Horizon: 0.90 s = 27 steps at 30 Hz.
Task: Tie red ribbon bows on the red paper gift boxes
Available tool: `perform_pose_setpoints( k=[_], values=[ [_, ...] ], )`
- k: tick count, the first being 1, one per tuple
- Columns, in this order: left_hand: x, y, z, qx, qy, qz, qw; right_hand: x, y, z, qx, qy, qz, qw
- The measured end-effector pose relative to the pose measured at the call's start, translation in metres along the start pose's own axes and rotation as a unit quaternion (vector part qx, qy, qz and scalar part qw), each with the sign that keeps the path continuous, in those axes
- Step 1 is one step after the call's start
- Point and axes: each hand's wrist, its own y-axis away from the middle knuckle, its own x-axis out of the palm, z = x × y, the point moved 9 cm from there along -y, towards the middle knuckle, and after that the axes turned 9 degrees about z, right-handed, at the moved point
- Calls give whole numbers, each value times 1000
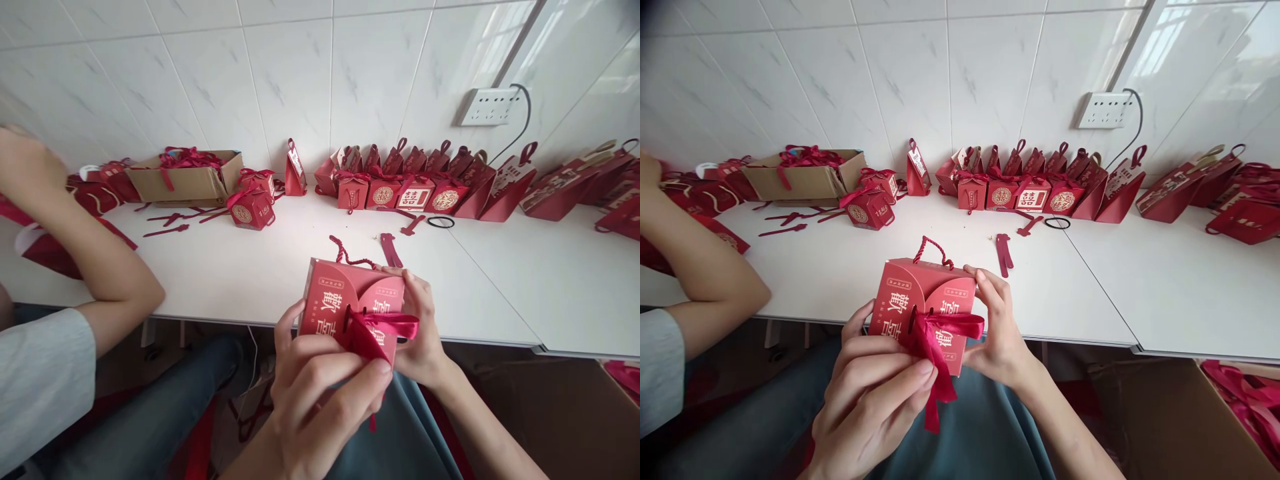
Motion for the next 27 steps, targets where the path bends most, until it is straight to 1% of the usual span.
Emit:
perform_pose_setpoints(
  k=[8,12,20,23,27],
  values=[
    [-7,-4,0,-14,0,1,1000,3,-1,5,-5,7,5,1000],
    [-8,-3,0,-9,-2,14,1000,4,-2,5,-3,5,6,1000],
    [-9,0,3,-14,-3,13,1000,6,-4,7,-11,-6,12,1000],
    [-10,2,6,-20,-3,5,1000,8,-4,7,-12,-14,16,1000],
    [-11,4,13,-36,34,-13,999,13,-4,5,0,-20,30,999]
  ],
)
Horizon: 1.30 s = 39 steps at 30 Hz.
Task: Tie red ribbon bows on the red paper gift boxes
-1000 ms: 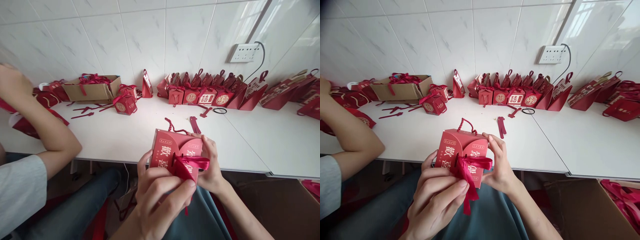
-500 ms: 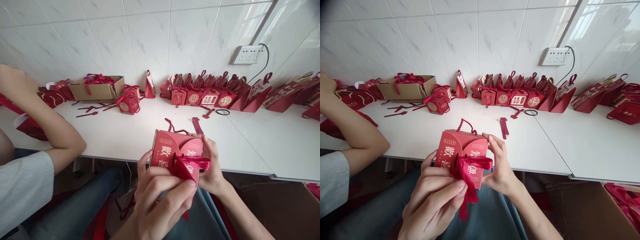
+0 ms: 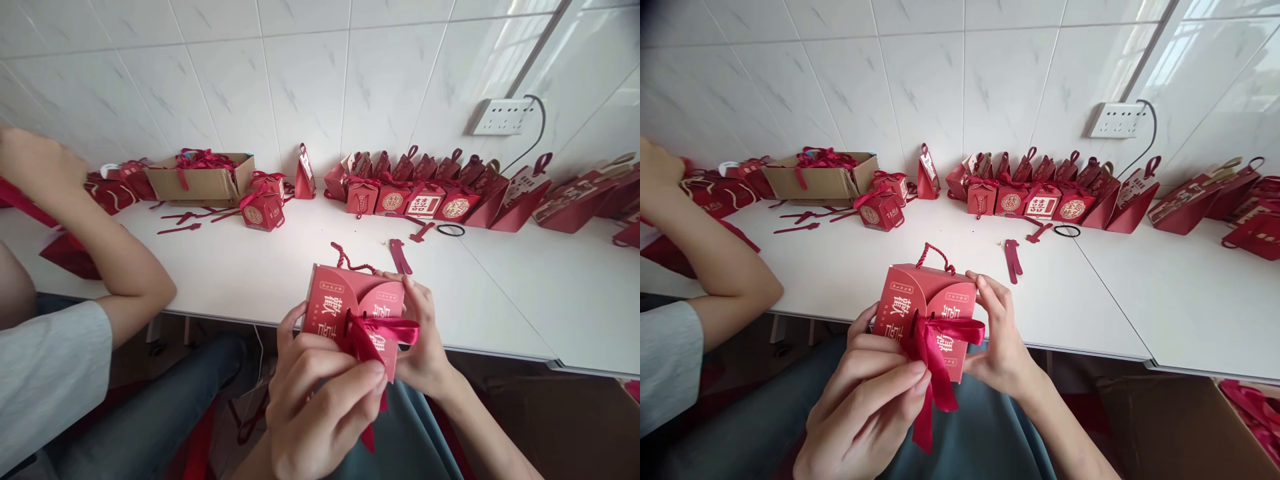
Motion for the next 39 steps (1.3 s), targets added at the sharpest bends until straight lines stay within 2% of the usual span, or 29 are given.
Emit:
perform_pose_setpoints(
  k=[14,23,30,39],
  values=[
    [-13,6,11,-9,24,-45,999,15,-7,3,-13,7,17,1000],
    [-39,19,25,-45,18,-102,994,40,-26,13,-40,16,55,998],
    [-57,28,34,-62,-6,-125,990,62,-35,21,-48,5,77,996],
    [-75,34,24,-61,-35,-145,987,71,-40,37,-77,-6,81,994]
  ],
)
